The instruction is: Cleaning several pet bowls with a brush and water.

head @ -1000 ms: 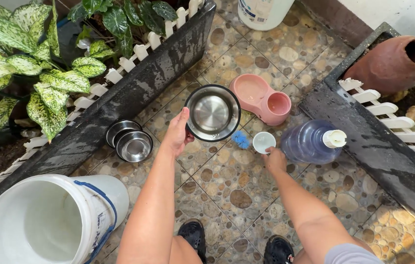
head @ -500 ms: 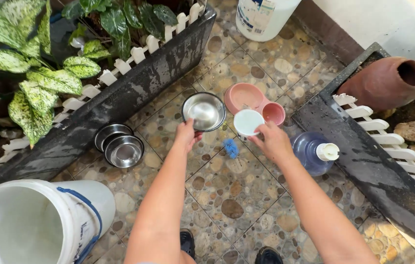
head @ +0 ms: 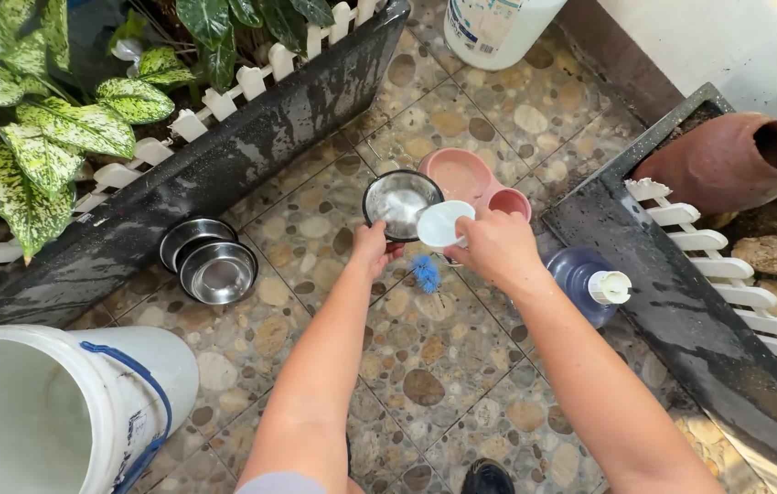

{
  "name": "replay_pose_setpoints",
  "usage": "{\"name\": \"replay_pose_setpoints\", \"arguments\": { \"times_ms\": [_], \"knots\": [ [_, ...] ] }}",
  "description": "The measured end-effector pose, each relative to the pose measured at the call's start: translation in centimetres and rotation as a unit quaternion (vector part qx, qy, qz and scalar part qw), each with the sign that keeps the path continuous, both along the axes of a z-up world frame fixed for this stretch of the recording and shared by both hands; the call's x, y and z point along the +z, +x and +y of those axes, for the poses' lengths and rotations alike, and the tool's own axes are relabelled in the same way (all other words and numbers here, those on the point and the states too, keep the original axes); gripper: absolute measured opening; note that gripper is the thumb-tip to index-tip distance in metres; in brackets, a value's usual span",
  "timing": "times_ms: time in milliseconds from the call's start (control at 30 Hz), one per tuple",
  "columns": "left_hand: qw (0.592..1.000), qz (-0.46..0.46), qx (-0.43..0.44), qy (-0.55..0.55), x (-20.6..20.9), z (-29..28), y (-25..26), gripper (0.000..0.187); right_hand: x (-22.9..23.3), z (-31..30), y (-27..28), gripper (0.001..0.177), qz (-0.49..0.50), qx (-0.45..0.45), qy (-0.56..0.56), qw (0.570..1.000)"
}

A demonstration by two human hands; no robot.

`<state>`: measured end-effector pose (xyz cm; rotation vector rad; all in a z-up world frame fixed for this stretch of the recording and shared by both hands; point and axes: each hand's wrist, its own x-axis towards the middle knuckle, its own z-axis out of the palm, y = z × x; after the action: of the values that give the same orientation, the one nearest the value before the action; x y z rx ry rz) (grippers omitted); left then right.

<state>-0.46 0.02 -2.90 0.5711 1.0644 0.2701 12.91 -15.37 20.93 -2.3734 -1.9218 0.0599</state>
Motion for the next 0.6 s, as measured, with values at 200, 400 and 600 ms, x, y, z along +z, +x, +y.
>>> {"name": "replay_pose_setpoints", "arguments": {
  "times_ms": [200, 400, 600],
  "knots": [
    [0.999, 0.018, -0.038, 0.002, 1.2, 0.3, -0.7, 0.029, 0.1, 0.7, 0.7, 0.037, -0.017, -0.008, -0.047, 0.999],
    [0.859, 0.193, -0.174, 0.442, 5.6, 0.3, -0.1, 0.047, 0.8, 1.5, 0.4, 0.040, -0.038, -0.008, -0.015, 0.999],
    [0.552, 0.269, -0.294, 0.732, 12.4, 0.8, 1.5, 0.051, 2.3, 3.1, -0.4, 0.040, -0.061, 0.018, -0.014, 0.998]
  ]
}}
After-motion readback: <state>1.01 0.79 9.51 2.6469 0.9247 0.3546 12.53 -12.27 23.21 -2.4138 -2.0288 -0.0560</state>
